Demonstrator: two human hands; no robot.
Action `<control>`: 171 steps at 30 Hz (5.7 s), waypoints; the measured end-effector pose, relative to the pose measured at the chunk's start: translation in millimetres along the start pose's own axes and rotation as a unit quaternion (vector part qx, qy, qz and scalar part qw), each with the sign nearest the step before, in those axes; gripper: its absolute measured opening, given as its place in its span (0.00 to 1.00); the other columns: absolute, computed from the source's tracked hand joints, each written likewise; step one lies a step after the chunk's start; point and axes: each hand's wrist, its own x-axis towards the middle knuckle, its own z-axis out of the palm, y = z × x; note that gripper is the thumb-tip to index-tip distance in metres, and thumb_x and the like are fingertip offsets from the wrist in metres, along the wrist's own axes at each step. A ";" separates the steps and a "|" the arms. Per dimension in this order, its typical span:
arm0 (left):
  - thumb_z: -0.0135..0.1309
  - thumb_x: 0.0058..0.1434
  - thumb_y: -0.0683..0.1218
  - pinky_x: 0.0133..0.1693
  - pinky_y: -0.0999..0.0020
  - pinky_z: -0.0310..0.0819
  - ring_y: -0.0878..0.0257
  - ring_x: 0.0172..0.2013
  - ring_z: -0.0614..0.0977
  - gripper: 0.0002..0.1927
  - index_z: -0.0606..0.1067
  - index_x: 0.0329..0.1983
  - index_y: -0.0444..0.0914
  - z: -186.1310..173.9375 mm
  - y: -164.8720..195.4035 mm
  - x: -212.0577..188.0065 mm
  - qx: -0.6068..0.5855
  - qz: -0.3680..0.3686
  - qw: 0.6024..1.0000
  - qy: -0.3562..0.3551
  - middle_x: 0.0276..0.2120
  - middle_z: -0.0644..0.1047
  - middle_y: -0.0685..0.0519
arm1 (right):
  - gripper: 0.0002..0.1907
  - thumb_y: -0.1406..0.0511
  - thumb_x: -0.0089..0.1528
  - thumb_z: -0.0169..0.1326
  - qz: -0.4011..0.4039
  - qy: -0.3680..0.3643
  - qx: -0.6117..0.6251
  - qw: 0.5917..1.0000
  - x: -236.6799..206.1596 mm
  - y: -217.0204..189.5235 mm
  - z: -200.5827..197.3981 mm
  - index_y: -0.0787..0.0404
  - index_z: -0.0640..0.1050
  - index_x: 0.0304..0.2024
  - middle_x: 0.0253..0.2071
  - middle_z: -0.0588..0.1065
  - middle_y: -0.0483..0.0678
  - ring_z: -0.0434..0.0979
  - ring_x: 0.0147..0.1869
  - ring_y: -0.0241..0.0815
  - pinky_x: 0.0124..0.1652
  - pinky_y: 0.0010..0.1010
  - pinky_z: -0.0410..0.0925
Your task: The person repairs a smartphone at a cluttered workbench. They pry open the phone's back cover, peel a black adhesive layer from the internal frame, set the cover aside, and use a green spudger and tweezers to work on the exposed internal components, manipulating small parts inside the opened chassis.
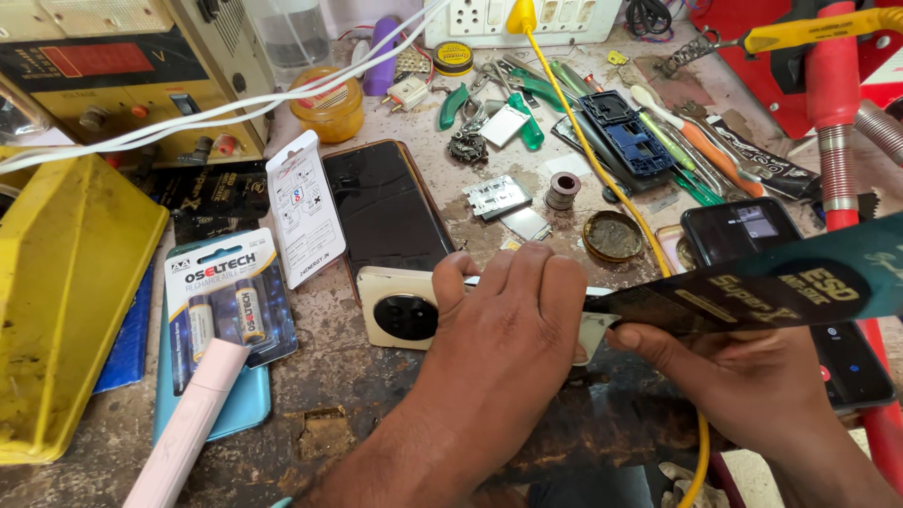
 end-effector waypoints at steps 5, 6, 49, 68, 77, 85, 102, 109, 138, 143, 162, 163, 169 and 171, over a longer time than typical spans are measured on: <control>0.61 0.54 0.48 0.55 0.41 0.54 0.53 0.50 0.75 0.24 0.67 0.51 0.39 0.4 0.5 -0.5 0.002 -0.005 1.000 -0.014 0.47 0.72 0.48 | 0.16 0.76 0.54 0.65 -0.115 -0.074 0.044 0.990 6.3 -12.4 -5.3 0.69 0.82 0.46 0.41 0.85 0.53 0.82 0.42 0.36 0.39 0.28 0.77; 0.61 0.55 0.47 0.55 0.41 0.54 0.53 0.50 0.75 0.23 0.67 0.51 0.39 0.5 0.7 -0.4 0.000 -0.009 1.000 -0.022 0.46 0.72 0.48 | 0.17 0.76 0.54 0.64 -0.139 -0.099 0.066 0.983 7.3 -14.2 -5.2 0.68 0.80 0.46 0.41 0.84 0.51 0.83 0.43 0.35 0.41 0.27 0.78; 0.74 0.37 0.50 0.52 0.43 0.55 0.47 0.54 0.74 0.43 0.64 0.54 0.36 -5.2 -17.6 7.3 -0.079 -0.001 0.995 -0.058 0.47 0.71 0.46 | 0.12 0.74 0.54 0.64 -0.056 -0.147 0.113 0.981 11.3 -5.4 -0.1 0.69 0.83 0.41 0.36 0.85 0.50 0.83 0.37 0.34 0.35 0.26 0.78; 0.73 0.32 0.58 0.47 0.50 0.63 0.49 0.49 0.77 0.45 0.67 0.51 0.36 -8.5 -22.7 8.5 -0.018 0.015 1.000 -0.019 0.46 0.74 0.46 | 0.13 0.71 0.56 0.59 0.107 -0.131 0.138 0.976 25.2 -17.9 6.1 0.68 0.83 0.44 0.35 0.84 0.52 0.84 0.33 0.42 0.34 0.33 0.78; 0.71 0.39 0.57 0.48 0.52 0.66 0.48 0.48 0.77 0.44 0.69 0.57 0.34 -3.4 -27.2 0.3 -0.054 0.040 0.996 0.057 0.47 0.75 0.45 | 0.11 0.72 0.63 0.60 -0.016 -0.155 0.160 0.975 20.4 3.9 -5.4 0.71 0.82 0.47 0.37 0.85 0.56 0.86 0.35 0.43 0.35 0.34 0.81; 0.70 0.40 0.56 0.51 0.52 0.67 0.48 0.47 0.78 0.42 0.69 0.56 0.34 1.8 -25.9 -2.3 -0.043 0.050 0.996 0.059 0.47 0.76 0.46 | 0.11 0.73 0.64 0.59 -0.015 -0.148 0.181 0.972 18.6 10.6 -4.9 0.73 0.82 0.48 0.38 0.84 0.57 0.85 0.36 0.45 0.36 0.36 0.81; 0.68 0.43 0.60 0.49 0.52 0.68 0.51 0.42 0.80 0.40 0.71 0.55 0.35 2.1 -27.2 -1.2 -0.001 0.044 0.996 0.073 0.40 0.77 0.49 | 0.10 0.74 0.62 0.61 0.025 -0.149 0.139 0.979 22.1 4.1 -3.7 0.73 0.80 0.45 0.36 0.84 0.59 0.86 0.33 0.47 0.34 0.36 0.81; 0.68 0.43 0.60 0.46 0.55 0.68 0.52 0.42 0.80 0.42 0.71 0.57 0.34 0.1 -26.7 -3.0 -0.013 0.056 0.996 0.071 0.40 0.77 0.49 | 0.08 0.71 0.63 0.61 -0.067 -0.131 0.165 0.975 7.8 4.4 1.5 0.71 0.83 0.44 0.34 0.83 0.54 0.85 0.32 0.42 0.33 0.33 0.81; 0.72 0.38 0.62 0.40 0.56 0.66 0.51 0.39 0.81 0.46 0.68 0.55 0.35 -1.8 -32.4 -0.7 -0.040 0.046 0.995 0.074 0.38 0.77 0.49 | 0.16 0.71 0.62 0.63 0.007 -0.212 0.101 0.972 13.1 7.9 -11.9 0.68 0.78 0.52 0.41 0.84 0.58 0.91 0.39 0.47 0.39 0.37 0.81; 0.72 0.37 0.64 0.38 0.55 0.65 0.52 0.35 0.81 0.46 0.68 0.54 0.36 -2.5 -33.3 0.5 -0.053 0.028 0.997 0.049 0.36 0.77 0.50 | 0.15 0.71 0.60 0.63 0.090 -0.183 0.070 0.976 10.5 4.3 -13.9 0.67 0.79 0.50 0.38 0.84 0.58 0.90 0.39 0.46 0.37 0.37 0.82; 0.71 0.33 0.64 0.38 0.55 0.65 0.50 0.36 0.80 0.47 0.69 0.52 0.36 -3.8 -32.7 0.2 -0.057 0.024 0.997 0.038 0.33 0.77 0.50 | 0.15 0.68 0.60 0.65 0.116 -0.171 0.108 0.972 0.6 -2.5 -2.1 0.65 0.81 0.48 0.37 0.87 0.54 0.89 0.39 0.44 0.39 0.35 0.81; 0.71 0.35 0.64 0.39 0.55 0.66 0.51 0.36 0.80 0.46 0.69 0.52 0.36 -3.4 -32.7 0.5 -0.056 0.025 0.997 0.047 0.33 0.77 0.50 | 0.14 0.67 0.60 0.65 0.116 -0.159 0.097 0.976 -1.6 -4.6 -1.0 0.66 0.81 0.47 0.36 0.87 0.55 0.88 0.38 0.44 0.38 0.35 0.80; 0.72 0.41 0.68 0.41 0.54 0.68 0.50 0.39 0.80 0.46 0.69 0.53 0.34 -3.5 -35.1 3.2 -0.070 0.015 0.994 0.078 0.36 0.77 0.49 | 0.15 0.65 0.63 0.59 0.186 -0.128 0.123 0.966 1.2 -17.1 1.6 0.69 0.80 0.48 0.36 0.86 0.57 0.86 0.38 0.45 0.37 0.36 0.78; 0.72 0.41 0.69 0.42 0.53 0.68 0.49 0.41 0.80 0.48 0.69 0.53 0.34 -3.8 -36.0 4.9 -0.062 0.028 0.994 0.086 0.38 0.77 0.47 | 0.16 0.63 0.65 0.56 0.230 -0.126 0.132 0.956 4.4 -16.9 0.6 0.69 0.78 0.50 0.37 0.85 0.56 0.85 0.39 0.45 0.35 0.39 0.78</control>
